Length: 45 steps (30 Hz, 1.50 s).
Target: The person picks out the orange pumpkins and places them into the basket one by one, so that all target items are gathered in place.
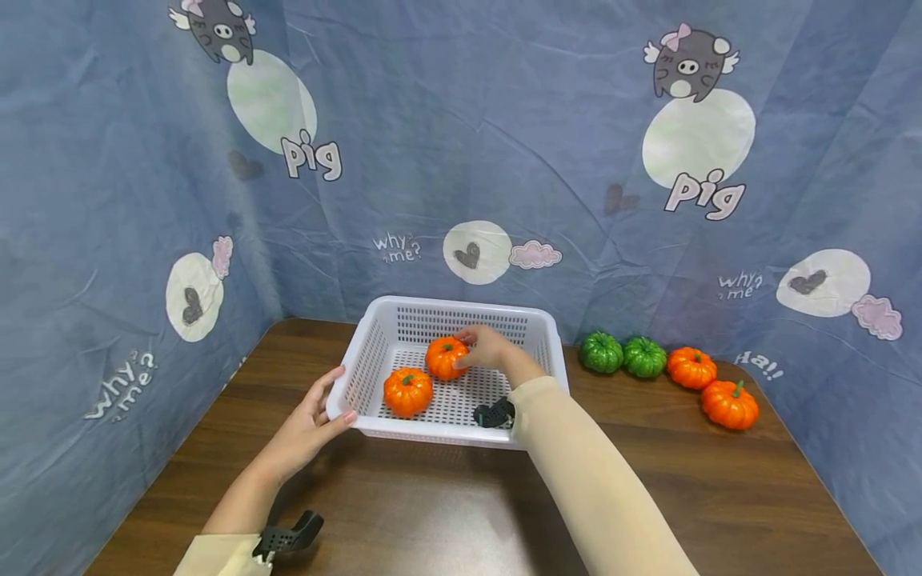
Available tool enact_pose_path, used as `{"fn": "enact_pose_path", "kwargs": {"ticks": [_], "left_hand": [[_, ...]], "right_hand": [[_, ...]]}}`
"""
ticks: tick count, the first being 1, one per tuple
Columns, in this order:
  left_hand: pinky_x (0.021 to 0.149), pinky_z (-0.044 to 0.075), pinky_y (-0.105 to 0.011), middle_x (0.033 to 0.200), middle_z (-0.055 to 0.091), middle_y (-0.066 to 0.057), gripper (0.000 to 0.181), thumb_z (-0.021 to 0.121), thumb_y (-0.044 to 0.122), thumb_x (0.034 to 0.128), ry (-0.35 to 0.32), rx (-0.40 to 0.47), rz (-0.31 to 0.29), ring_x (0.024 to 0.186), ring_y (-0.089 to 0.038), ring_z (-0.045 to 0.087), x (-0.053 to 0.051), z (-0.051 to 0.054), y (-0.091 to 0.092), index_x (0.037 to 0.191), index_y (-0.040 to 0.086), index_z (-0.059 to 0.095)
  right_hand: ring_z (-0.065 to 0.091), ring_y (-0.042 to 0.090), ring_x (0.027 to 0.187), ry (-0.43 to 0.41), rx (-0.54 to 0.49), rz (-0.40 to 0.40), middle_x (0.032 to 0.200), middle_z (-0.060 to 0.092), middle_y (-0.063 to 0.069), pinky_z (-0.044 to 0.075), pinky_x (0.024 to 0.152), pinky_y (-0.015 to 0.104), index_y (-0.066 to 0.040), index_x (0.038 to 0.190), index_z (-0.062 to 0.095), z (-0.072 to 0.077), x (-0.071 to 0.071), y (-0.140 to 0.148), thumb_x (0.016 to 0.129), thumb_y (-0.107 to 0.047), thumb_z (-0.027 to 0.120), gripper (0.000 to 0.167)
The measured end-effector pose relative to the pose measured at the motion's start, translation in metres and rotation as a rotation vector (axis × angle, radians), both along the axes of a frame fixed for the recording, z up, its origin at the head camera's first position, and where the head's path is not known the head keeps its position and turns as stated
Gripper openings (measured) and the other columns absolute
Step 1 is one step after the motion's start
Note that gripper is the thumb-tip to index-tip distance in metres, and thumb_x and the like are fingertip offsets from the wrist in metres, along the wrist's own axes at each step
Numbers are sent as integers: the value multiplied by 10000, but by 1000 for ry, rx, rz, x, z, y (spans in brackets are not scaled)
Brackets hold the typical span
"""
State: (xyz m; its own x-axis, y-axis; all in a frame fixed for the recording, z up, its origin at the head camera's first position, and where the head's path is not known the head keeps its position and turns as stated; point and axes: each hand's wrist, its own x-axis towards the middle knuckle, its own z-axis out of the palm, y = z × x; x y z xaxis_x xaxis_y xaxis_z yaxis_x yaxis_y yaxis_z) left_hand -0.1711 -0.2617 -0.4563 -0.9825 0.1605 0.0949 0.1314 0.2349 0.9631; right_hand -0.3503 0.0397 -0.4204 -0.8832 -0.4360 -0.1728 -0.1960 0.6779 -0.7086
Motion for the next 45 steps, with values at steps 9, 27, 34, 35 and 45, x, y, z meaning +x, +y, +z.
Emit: {"fn": "enact_pose_path", "kwargs": {"ticks": [9,27,34,35,45], "left_hand": [[914,456,-181,1521,330,-294,835,669,130,961,-14,-10,4,1309,-451,449,0,-2,2,1590,123,120],[891,472,-169,1515,317,-308,837,667,111,960,-6,10,2,1287,-450,453,-2,-2,0,1590,111,116],[887,472,-167,1507,324,-315,836,665,105,960,0,6,6,1277,-464,463,-1,-1,-2,1589,103,115],[887,472,-168,1507,324,-313,835,665,107,960,0,3,6,1277,-466,464,-1,-1,-2,1589,106,116],[894,471,-183,1516,324,-314,837,668,116,959,-1,-6,7,1284,-467,466,-1,0,-1,1592,117,120]], "right_hand": [[530,307,1261,29,-48,-24,1349,594,149,435,1045,441,-88,1328,621,11,2,10,862,-129,778,493],[570,354,1235,140,-121,64,1381,576,173,493,982,454,-41,1394,557,77,39,26,941,-232,711,515],[575,361,1231,168,-147,69,1402,560,186,493,981,467,-55,1399,555,86,52,38,949,-255,697,512],[577,361,1228,171,-150,70,1402,559,191,496,976,468,-51,1399,554,85,54,40,950,-256,696,513],[584,332,1219,214,-134,32,1386,581,129,497,967,476,-73,1391,569,93,75,62,951,-296,691,508]]}}
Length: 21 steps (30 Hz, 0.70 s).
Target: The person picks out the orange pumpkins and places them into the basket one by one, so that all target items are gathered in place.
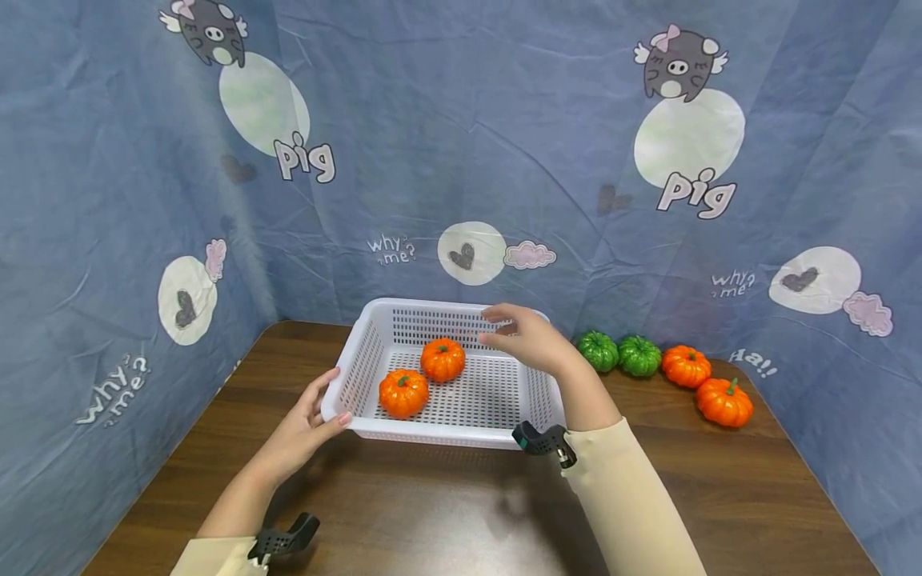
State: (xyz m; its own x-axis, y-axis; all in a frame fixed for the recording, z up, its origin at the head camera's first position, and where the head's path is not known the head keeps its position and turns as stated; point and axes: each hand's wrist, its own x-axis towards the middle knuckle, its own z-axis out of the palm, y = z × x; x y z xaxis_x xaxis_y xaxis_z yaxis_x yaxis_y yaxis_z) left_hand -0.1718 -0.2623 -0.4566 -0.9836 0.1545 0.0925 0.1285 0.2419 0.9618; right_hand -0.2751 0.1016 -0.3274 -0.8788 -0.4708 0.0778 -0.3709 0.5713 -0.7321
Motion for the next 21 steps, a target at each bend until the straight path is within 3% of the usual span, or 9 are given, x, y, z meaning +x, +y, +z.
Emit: {"fn": "enact_pose_path", "kwargs": {"ticks": [21], "left_hand": [[894,476,-186,1506,340,-310,829,659,135,968,1,-9,-4,1275,-447,480,0,-1,-1,1592,124,115]], "right_hand": [[569,352,1238,62,-4,-107,1422,554,129,467,994,531,-94,1409,562,-7,26,57,959,-318,685,517]]}}
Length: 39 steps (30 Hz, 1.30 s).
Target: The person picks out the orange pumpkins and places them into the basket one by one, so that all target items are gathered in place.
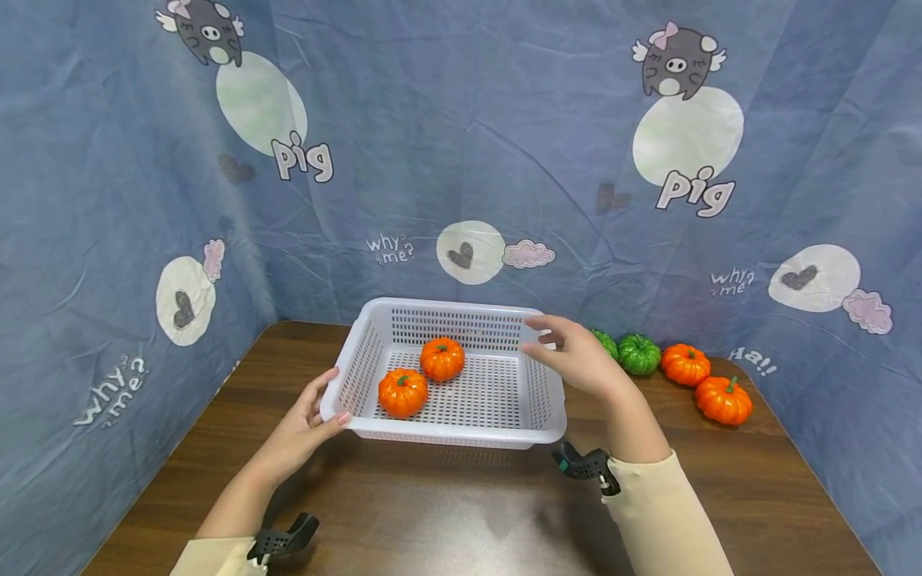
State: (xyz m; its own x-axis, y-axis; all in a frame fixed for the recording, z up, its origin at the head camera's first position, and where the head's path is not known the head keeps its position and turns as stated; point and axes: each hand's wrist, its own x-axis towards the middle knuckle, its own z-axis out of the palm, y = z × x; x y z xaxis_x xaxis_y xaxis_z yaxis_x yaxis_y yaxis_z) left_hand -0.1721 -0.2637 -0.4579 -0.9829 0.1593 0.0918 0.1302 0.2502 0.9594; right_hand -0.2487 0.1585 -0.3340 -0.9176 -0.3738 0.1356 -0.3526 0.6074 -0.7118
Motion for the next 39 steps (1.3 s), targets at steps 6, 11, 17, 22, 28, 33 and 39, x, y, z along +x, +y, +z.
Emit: {"fn": "enact_pose_path", "kwargs": {"ticks": [6,11,17,22,28,33,39], "left_hand": [[892,479,-194,1504,353,-298,830,665,139,964,-7,-6,4,1260,-423,494,-1,-1,0,1592,140,121],[889,483,-195,1495,359,-310,826,662,127,962,4,1,-4,1246,-414,506,-1,0,1,1590,128,125],[888,485,-194,1495,359,-311,827,664,122,961,6,5,-7,1237,-379,522,-1,1,1,1590,127,126],[888,478,-188,1496,364,-298,828,672,145,959,-2,-19,10,1231,-361,527,-2,0,0,1587,135,133],[888,480,-196,1491,368,-299,823,672,151,959,-3,-24,14,1243,-410,505,-1,-1,0,1585,144,140],[890,482,-200,1498,360,-298,822,671,158,962,-4,-27,16,1249,-415,501,-1,-1,0,1589,151,140],[888,481,-191,1505,348,-305,818,667,138,962,5,-9,3,1259,-428,488,-1,-1,1,1587,135,138]], "right_hand": [[586,364,1213,32,7,-54,1406,553,163,483,968,541,-70,1388,567,-1,5,19,955,-302,692,507],[577,366,1218,47,29,-99,1415,542,160,480,961,554,-70,1392,560,-2,10,34,964,-306,680,504],[583,397,1206,54,23,-134,1410,538,177,498,947,538,-75,1407,543,-3,17,53,974,-332,664,518],[585,391,1186,89,8,-167,1390,542,190,494,951,537,-54,1393,550,-7,22,68,981,-322,656,503],[581,399,1172,141,8,-224,1355,541,207,485,951,546,-13,1360,563,-18,25,86,990,-246,646,445],[590,413,1151,134,17,-286,1366,526,229,491,910,553,-12,1369,551,-26,27,102,1001,-290,624,466],[580,431,1157,157,21,-348,1352,544,256,470,937,562,9,1372,538,-42,29,122,1009,-295,612,480]]}}
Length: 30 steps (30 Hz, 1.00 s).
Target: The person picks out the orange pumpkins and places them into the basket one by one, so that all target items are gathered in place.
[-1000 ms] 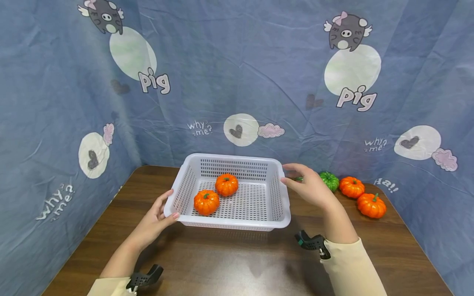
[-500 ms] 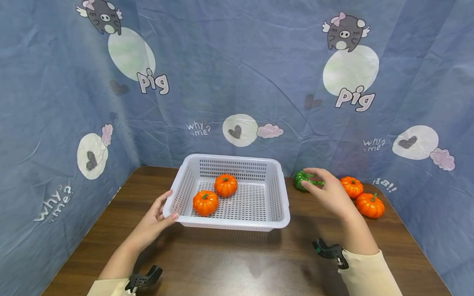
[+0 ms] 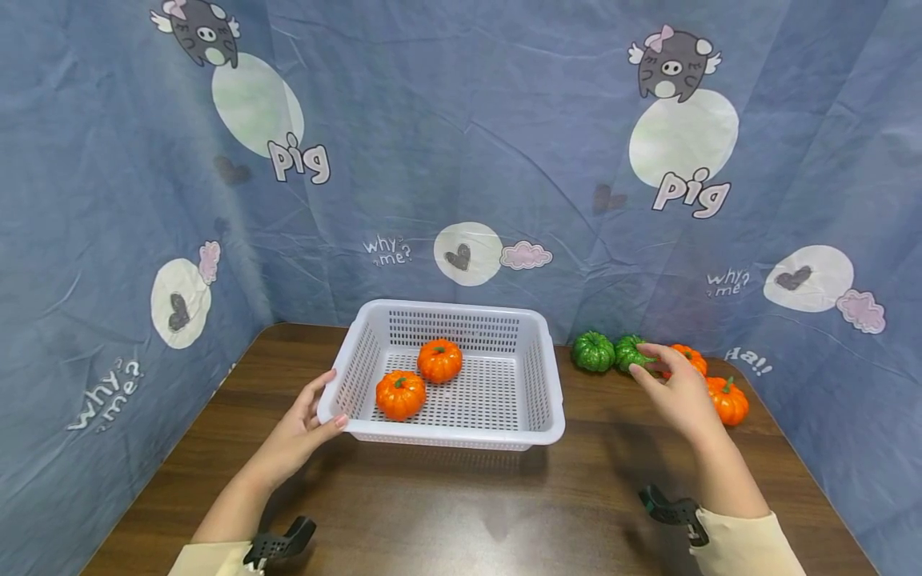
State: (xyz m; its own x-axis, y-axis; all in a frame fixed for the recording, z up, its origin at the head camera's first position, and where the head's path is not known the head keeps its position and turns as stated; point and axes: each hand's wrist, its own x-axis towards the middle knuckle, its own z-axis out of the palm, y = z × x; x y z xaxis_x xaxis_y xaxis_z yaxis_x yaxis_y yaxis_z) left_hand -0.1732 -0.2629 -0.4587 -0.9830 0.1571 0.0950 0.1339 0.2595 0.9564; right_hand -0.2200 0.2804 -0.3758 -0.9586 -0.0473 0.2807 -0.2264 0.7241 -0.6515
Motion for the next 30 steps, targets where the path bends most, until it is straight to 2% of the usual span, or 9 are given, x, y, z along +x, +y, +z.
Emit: {"fn": "enact_pose_path", "kwargs": {"ticks": [4,7,9,11,14,16,21,24,30], "left_hand": [[887,485,-189,1502,345,-312,821,665,127,963,7,10,-13,1254,-409,499,0,1,0,1587,123,131],[887,483,-182,1508,337,-304,824,667,132,963,2,11,-13,1252,-371,508,0,1,0,1588,130,130],[890,479,-177,1514,327,-297,826,668,134,963,-4,14,-12,1257,-359,504,0,1,0,1588,135,128],[889,478,-176,1515,320,-298,825,665,127,963,-2,15,-13,1260,-366,497,0,2,0,1588,129,126],[888,479,-176,1514,320,-303,823,663,114,963,1,23,-14,1265,-398,487,1,2,0,1588,130,128],[885,482,-176,1510,326,-307,819,659,102,963,5,31,-16,1260,-401,490,1,2,-1,1589,131,131],[888,484,-177,1497,348,-304,816,661,107,963,3,35,-18,1225,-306,533,-1,-1,-1,1588,143,138],[891,482,-181,1499,354,-297,817,666,121,962,-4,28,-15,1220,-295,539,-2,-2,-2,1587,148,140],[892,484,-183,1510,330,-307,817,662,118,965,5,30,-20,1258,-382,498,-1,-1,-2,1587,129,132]], "right_hand": [[582,437,1149,27,17,-51,1318,559,267,509,901,506,31,1360,543,-14,3,15,1010,-284,610,476],[598,429,1123,58,25,-86,1281,571,270,543,832,289,55,1327,562,-24,5,28,1003,-257,623,454],[603,425,1093,75,35,-113,1247,578,272,486,772,140,65,1303,575,-31,5,35,997,-240,631,436],[605,426,1076,86,43,-140,1228,581,280,413,735,86,69,1281,587,-36,6,43,988,-219,642,415],[607,432,1060,100,68,-187,1210,587,287,426,736,177,62,1257,602,-44,6,52,980,-205,651,388],[602,439,1061,105,71,-217,1204,596,298,454,787,314,56,1247,608,-48,7,58,976,-194,651,372],[547,487,1122,75,59,-280,1212,581,330,394,886,587,62,1255,592,-56,6,71,985,-199,625,376],[537,485,1134,58,59,-322,1228,558,332,392,897,584,63,1264,587,-59,6,78,988,-202,617,383],[522,473,1124,42,43,-389,1271,522,343,376,909,570,70,1277,576,-65,4,91,986,-181,608,386]]}}
